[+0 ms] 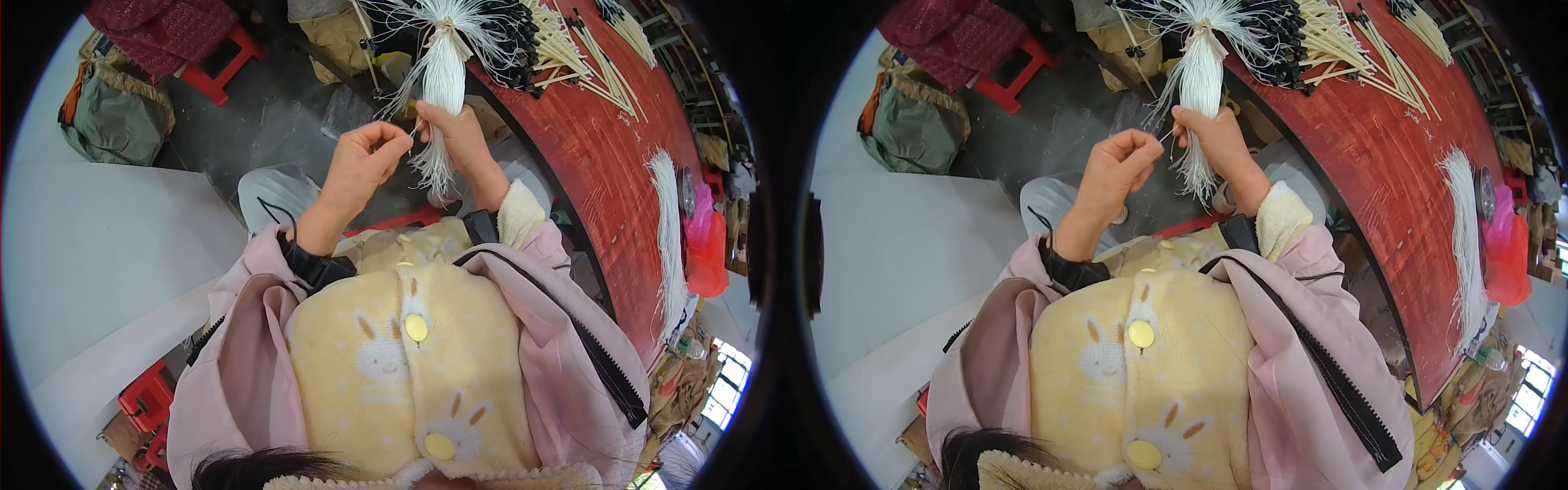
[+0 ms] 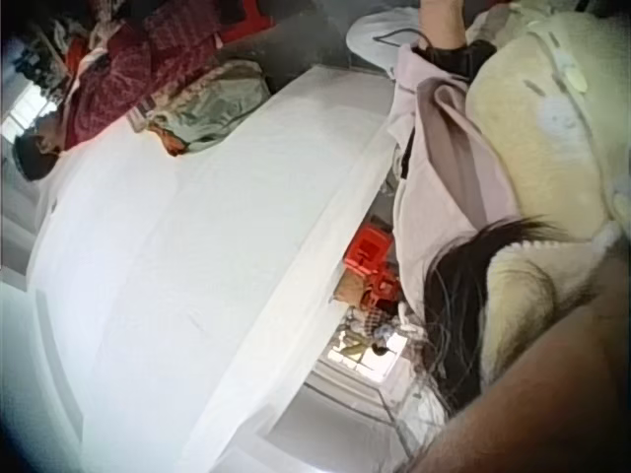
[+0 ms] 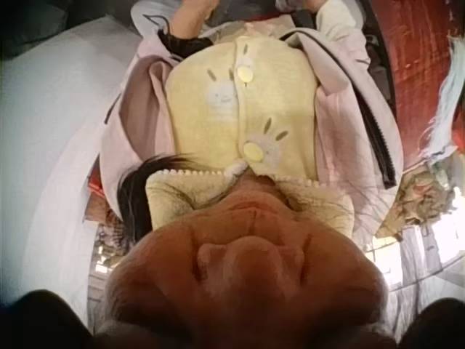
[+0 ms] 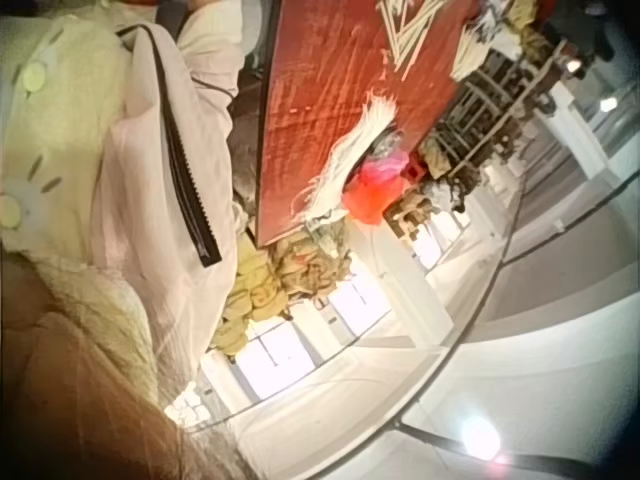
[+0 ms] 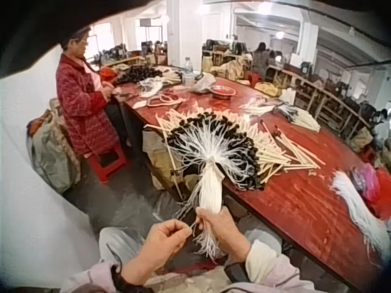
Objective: Manually assembling and tying decorative white fibers onto fan-like frames at a production workbench.
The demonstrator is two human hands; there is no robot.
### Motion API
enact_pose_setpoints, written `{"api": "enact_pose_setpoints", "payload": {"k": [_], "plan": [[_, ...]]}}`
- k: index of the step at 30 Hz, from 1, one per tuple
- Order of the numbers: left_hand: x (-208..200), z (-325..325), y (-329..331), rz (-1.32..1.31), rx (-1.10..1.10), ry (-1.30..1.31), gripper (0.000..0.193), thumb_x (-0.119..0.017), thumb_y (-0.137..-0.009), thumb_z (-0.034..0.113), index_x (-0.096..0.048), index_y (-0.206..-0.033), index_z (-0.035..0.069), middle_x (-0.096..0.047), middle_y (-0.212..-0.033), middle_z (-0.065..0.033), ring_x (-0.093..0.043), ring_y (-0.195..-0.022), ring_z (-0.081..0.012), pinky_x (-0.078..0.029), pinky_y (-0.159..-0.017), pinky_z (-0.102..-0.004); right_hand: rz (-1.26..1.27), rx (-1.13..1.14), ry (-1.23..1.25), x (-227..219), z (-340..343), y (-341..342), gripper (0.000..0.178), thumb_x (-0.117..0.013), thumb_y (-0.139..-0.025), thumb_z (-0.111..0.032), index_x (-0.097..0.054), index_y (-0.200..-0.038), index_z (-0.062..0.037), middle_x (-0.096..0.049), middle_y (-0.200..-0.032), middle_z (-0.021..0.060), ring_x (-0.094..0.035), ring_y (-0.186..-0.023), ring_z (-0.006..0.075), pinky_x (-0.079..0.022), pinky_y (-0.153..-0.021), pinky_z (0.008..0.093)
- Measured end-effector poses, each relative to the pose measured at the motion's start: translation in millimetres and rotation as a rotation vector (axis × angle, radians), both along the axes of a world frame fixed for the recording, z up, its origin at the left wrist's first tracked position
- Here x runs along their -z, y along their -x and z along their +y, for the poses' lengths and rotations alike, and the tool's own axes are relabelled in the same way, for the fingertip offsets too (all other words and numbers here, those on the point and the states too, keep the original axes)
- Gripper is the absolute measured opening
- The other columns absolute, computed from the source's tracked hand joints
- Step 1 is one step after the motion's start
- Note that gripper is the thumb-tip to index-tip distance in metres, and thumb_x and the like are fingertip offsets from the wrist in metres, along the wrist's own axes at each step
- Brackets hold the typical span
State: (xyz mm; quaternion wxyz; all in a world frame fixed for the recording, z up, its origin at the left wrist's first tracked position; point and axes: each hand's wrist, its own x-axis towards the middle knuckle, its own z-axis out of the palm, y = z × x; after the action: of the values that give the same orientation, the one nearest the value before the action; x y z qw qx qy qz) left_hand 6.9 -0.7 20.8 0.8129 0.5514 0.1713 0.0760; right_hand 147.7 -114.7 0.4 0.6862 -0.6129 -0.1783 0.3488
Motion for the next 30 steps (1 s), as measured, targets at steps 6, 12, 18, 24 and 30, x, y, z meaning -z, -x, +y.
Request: {"api": "enact_pose_setpoints", "payload": {"k": [6, 12, 18, 24, 30], "plan": [[-2.1, -5.4, -45.0, -0.089, -0.203, 0.066, 0.011, -0.064, -0.084, 0.013, -0.066, -0.084, 0.002, -0.065, -0.076, -0.0022, -0.057, -0.059, -0.0066, -0.039, -0.049, -0.0194, -0.011, 0.055, -0.03, 8.9, 3.0, 3.7, 0.018, -0.061, -0.083, -0.02, -0.062, -0.075, -0.0041, -0.058, -0.064, 0.0009, -0.05, -0.051, 0.008, -0.038, -0.049, 0.0222], [25.1, 7.3, -41.1, -0.214, -0.318, -0.855, 0.008, -0.064, -0.079, 0.011, -0.067, -0.079, 0.004, -0.068, -0.081, -0.008, -0.062, -0.064, -0.0192, -0.045, -0.055, -0.0299, -0.056, 0.009, 0.033, 5.8, 0.9, -0.1, 0.018, -0.061, -0.083, -0.019, -0.061, -0.072, -0.0045, -0.057, -0.062, 0.0009, -0.049, -0.05, 0.0078, -0.037, -0.048, 0.022], [22.5, 11.4, -33.8, -0.165, -0.121, -1.235, 0.009, -0.063, -0.077, 0.01, -0.066, -0.083, 0.003, -0.066, -0.079, -0.011, -0.063, -0.066, -0.0239, -0.048, -0.06, -0.0309, -0.097, -0.015, 0.076, 6.8, 2.0, -2.4, 0.018, -0.061, -0.083, -0.017, -0.059, -0.071, -0.004, -0.057, -0.062, 0.001, -0.049, -0.05, 0.0076, -0.037, -0.048, 0.0222], [19.8, 1.1, -34.8, -0.065, -0.149, -0.728, 0.006, -0.06, -0.081, 0.006, -0.063, -0.082, 0.0, -0.065, -0.07, -0.0085, -0.065, -0.061, -0.0166, -0.048, -0.054, -0.0266, -0.083, -0.019, 0.058, 6.1, 1.0, -1.1, 0.017, -0.061, -0.082, -0.017, -0.059, -0.071, -0.0041, -0.057, -0.062, 0.0008, -0.048, -0.05, 0.0074, -0.036, -0.047, 0.0219], [24.5, -0.7, -38.3, 0.022, -0.141, -0.532, 0.009, -0.061, -0.084, 0.01, -0.063, -0.084, 0.001, -0.064, -0.076, -0.002, -0.063, -0.061, -0.0089, -0.047, -0.051, -0.0209, -0.061, 0.003, 0.046, 6.7, 2.4, 0.4, 0.018, -0.061, -0.083, -0.018, -0.06, -0.071, -0.0045, -0.056, -0.061, 0.0003, -0.048, -0.049, 0.0071, -0.036, -0.047, 0.0219]]}}
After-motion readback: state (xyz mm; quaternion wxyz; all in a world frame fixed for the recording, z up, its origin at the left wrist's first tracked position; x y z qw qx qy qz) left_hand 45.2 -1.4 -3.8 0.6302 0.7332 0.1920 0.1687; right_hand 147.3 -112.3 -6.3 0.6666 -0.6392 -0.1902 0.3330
